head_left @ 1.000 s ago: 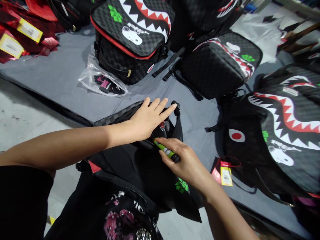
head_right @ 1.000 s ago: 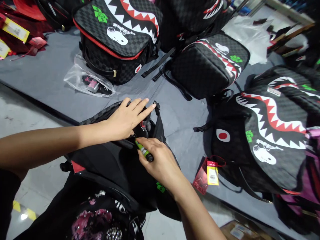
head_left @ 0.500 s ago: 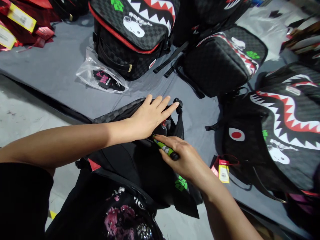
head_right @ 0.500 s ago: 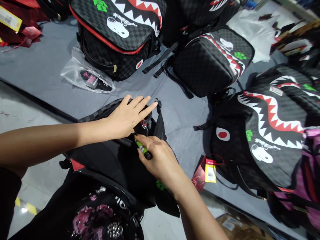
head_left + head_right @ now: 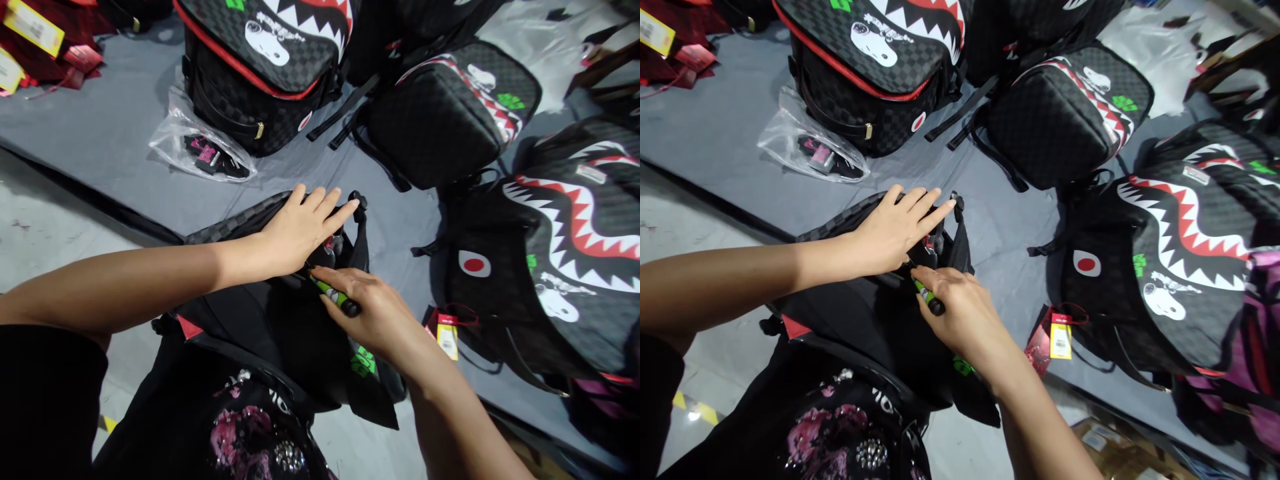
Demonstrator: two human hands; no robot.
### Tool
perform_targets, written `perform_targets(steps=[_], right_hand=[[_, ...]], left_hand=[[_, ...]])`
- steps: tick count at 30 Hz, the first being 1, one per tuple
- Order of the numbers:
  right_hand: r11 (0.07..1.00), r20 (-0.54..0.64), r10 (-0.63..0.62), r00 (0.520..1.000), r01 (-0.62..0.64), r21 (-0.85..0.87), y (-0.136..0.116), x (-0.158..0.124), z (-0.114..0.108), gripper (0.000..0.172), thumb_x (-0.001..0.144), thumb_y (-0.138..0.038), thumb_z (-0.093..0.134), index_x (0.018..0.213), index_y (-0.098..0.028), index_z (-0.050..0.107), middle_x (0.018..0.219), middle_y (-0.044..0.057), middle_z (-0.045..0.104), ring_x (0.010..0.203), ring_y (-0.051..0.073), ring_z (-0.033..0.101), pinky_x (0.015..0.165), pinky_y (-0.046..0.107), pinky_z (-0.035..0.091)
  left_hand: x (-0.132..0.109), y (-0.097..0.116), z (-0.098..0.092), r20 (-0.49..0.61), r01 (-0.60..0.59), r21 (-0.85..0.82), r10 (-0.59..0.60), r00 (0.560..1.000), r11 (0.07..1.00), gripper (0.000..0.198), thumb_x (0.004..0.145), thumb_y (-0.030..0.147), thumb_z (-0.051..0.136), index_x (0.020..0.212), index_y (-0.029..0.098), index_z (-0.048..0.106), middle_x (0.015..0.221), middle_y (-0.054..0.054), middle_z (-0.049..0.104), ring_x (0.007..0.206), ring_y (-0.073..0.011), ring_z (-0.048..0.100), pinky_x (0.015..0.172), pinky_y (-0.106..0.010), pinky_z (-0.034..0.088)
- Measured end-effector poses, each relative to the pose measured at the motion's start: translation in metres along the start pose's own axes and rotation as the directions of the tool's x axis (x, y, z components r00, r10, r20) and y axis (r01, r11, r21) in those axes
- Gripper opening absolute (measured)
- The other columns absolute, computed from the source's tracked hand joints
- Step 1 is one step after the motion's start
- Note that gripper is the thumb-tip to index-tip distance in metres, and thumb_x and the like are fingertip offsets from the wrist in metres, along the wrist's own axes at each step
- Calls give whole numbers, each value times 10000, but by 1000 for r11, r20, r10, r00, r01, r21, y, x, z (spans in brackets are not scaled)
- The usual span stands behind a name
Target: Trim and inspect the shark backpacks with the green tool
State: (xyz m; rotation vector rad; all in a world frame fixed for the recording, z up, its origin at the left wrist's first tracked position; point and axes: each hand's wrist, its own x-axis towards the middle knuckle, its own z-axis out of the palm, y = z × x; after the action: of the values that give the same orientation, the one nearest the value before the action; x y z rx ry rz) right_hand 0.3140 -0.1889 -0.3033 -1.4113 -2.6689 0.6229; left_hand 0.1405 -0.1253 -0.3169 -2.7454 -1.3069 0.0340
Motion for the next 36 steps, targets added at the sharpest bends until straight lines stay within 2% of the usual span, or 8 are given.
perform_targets(steps=[6, 13, 16, 21, 25, 28, 32, 36], right_hand=[[992, 0, 67, 998, -67, -103, -6, 1, -1, 365, 896, -229, 550, 1234, -231, 688, 1086, 88, 753, 935, 263, 722, 808, 421, 594], [983, 2, 80, 997, -79, -164, -13, 3, -1, 352, 890, -235, 555, 1210, -217, 700, 1084, 102, 750, 950, 272, 713, 813, 424, 577], [988, 7, 78, 997, -76, -137, -13, 3, -2, 369, 896, -221, 538, 1233, -212, 688, 1137, 105, 737, 1005, 279, 703, 841, 434, 572], [991, 25, 91, 996, -88, -103, -11, 3, -3, 369, 897, -230, 538, 1236, -221, 683, 1113, 96, 744, 981, 270, 711, 846, 430, 570], [989, 6, 94, 996, -93, -112, -11, 2, -1, 363, 897, -241, 544, 1230, -221, 686, 1092, 93, 750, 948, 267, 717, 831, 432, 574], [992, -15, 77, 997, -78, -98, -12, 2, -1, 371, 894, -220, 537, 1236, -219, 681, 1141, 92, 741, 1001, 272, 707, 844, 434, 573], [985, 10, 123, 992, -120, -126, -13, 2, -1, 365, 896, -244, 548, 1229, -208, 690, 1082, 94, 757, 944, 286, 722, 821, 451, 575], [990, 23, 112, 993, -110, -85, -12, 2, -3, 376, 904, -226, 530, 1250, -217, 676, 1121, 89, 748, 996, 275, 713, 863, 441, 564]], left_hand=[[0, 0, 2, -4, 7, -22, -7, 1000, 1000, 981, 832, 362, 661, 1590, 123, 86, 1627, -180, 223, 1412, -354, 325, 1178, -500, 238], [0, -1, 0, -3, 3, -38, -3, 1000, 999, 950, 839, 339, 649, 1587, 114, 109, 1622, -187, 235, 1412, -360, 327, 1177, -510, 241], [0, -1, 0, 5, 6, -46, -6, 1000, 999, 939, 843, 322, 643, 1588, 117, 108, 1622, -183, 237, 1409, -360, 332, 1173, -512, 245], [2, -1, 0, 16, 19, -61, -18, 1000, 998, 921, 852, 322, 627, 1591, 154, 104, 1631, -156, 230, 1421, -349, 321, 1175, -504, 237], [3, -1, -1, 27, 10, -77, -8, 1000, 997, 914, 850, 298, 629, 1588, 135, 115, 1626, -174, 234, 1421, -361, 324, 1175, -515, 237], [2, -1, 0, 14, 8, -67, -7, 1000, 998, 923, 843, 287, 638, 1588, 133, 116, 1624, -177, 238, 1419, -361, 324, 1172, -516, 241], [1, -1, 0, 0, 0, -42, 0, 1000, 999, 951, 828, 291, 662, 1587, 118, 115, 1618, -188, 242, 1404, -364, 336, 1166, -515, 248], [1, -2, -2, 24, 1, -61, 1, 1000, 998, 943, 836, 302, 653, 1586, 116, 113, 1619, -191, 240, 1409, -366, 332, 1171, -512, 242]])
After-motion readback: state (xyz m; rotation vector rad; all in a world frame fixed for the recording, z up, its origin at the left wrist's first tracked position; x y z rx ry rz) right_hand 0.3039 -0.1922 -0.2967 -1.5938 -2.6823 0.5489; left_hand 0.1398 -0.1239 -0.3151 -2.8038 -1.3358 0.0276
